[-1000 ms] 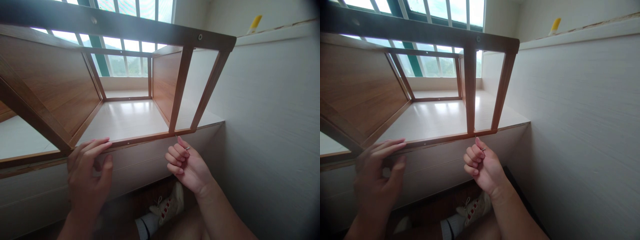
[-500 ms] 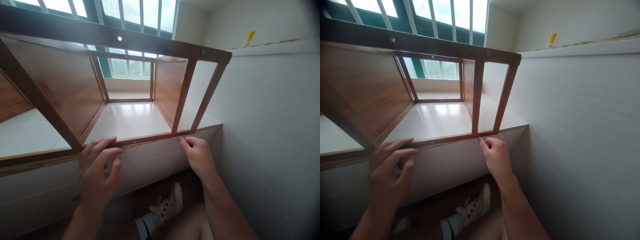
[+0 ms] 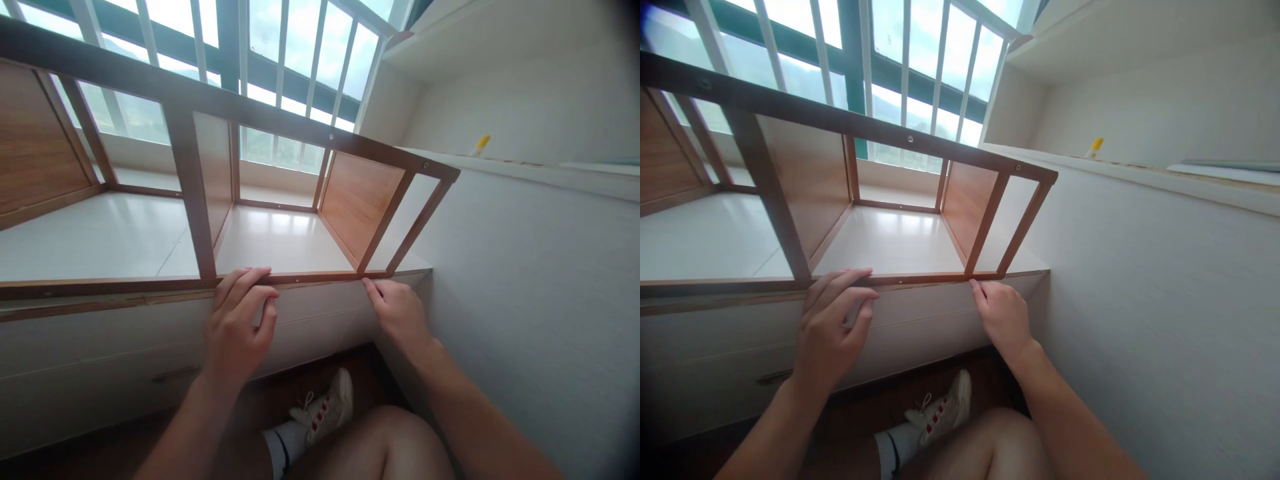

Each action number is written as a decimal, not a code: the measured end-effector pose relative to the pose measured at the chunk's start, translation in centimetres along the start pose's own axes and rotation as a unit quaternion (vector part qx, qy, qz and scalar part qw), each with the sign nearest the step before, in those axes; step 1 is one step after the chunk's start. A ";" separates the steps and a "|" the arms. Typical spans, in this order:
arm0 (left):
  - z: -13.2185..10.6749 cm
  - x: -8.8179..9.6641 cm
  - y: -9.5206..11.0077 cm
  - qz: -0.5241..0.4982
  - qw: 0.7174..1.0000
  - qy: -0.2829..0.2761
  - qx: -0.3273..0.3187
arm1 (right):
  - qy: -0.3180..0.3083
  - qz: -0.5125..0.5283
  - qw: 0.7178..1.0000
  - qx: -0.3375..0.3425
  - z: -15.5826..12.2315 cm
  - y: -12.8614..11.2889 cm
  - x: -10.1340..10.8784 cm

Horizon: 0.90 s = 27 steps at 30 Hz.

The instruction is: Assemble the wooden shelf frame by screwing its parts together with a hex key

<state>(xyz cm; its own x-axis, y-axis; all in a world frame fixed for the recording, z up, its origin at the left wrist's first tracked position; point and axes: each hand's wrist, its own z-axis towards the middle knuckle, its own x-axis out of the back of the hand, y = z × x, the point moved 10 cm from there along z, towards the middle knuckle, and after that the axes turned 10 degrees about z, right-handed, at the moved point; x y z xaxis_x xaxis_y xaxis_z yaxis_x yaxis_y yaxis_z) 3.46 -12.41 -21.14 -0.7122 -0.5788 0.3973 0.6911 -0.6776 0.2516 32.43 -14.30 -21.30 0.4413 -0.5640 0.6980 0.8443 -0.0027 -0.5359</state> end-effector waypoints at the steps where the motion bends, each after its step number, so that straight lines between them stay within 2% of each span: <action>1: -0.1 0.0 -0.1 0.000 1.000 -0.003 0.005 | 0.010 0.093 0.995 -0.041 -0.1 0.9 -0.3; 3: -0.2 0.1 -0.3 -0.003 1.000 -0.005 0.011 | 0.036 0.287 0.949 -0.122 -0.5 2.6 -1.4; 5: -0.2 0.1 -0.3 -0.009 1.000 -0.010 0.012 | 0.045 0.392 0.903 -0.172 -1.1 3.4 -3.1; 7: -0.2 0.1 -0.4 -0.016 1.000 -0.016 0.014 | 0.030 0.445 0.872 -0.201 -1.6 3.2 -4.7; 10: -0.3 0.1 -0.6 -0.026 0.999 -0.023 0.022 | -0.028 0.534 0.813 -0.231 -2.3 1.8 -6.5; 13: -0.5 0.1 -0.7 -0.033 0.999 -0.025 0.026 | -0.080 0.599 0.761 -0.237 -2.7 -0.1 -7.0; 16: -0.5 0.2 -0.8 -0.038 0.999 -0.027 0.027 | -0.101 0.634 0.728 -0.243 -2.9 -0.9 -7.2; 19: -0.5 0.3 -0.8 -0.043 0.998 -0.031 0.028 | -0.115 0.639 0.715 -0.260 -3.0 -0.6 -7.7; 22: -0.6 0.3 -0.9 -0.049 0.998 -0.035 0.026 | -0.133 0.619 0.724 -0.273 -3.0 0.3 -7.8; 24: -0.7 0.4 -0.9 -0.050 0.998 -0.034 0.027 | -0.140 0.592 0.745 -0.273 -2.7 1.0 -7.3; 27: -0.8 0.3 -1.1 -0.050 0.998 -0.031 0.032 | -0.134 0.531 0.796 -0.257 -2.0 1.8 -6.2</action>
<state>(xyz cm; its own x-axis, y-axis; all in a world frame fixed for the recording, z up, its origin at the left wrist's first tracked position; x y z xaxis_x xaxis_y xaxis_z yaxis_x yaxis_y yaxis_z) 2.40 -12.24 -21.97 -0.7697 -0.4798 0.4211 0.6255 -0.6987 0.3472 30.67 -12.49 -27.53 0.9307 -0.2774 -0.2386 -0.2534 -0.0183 -0.9672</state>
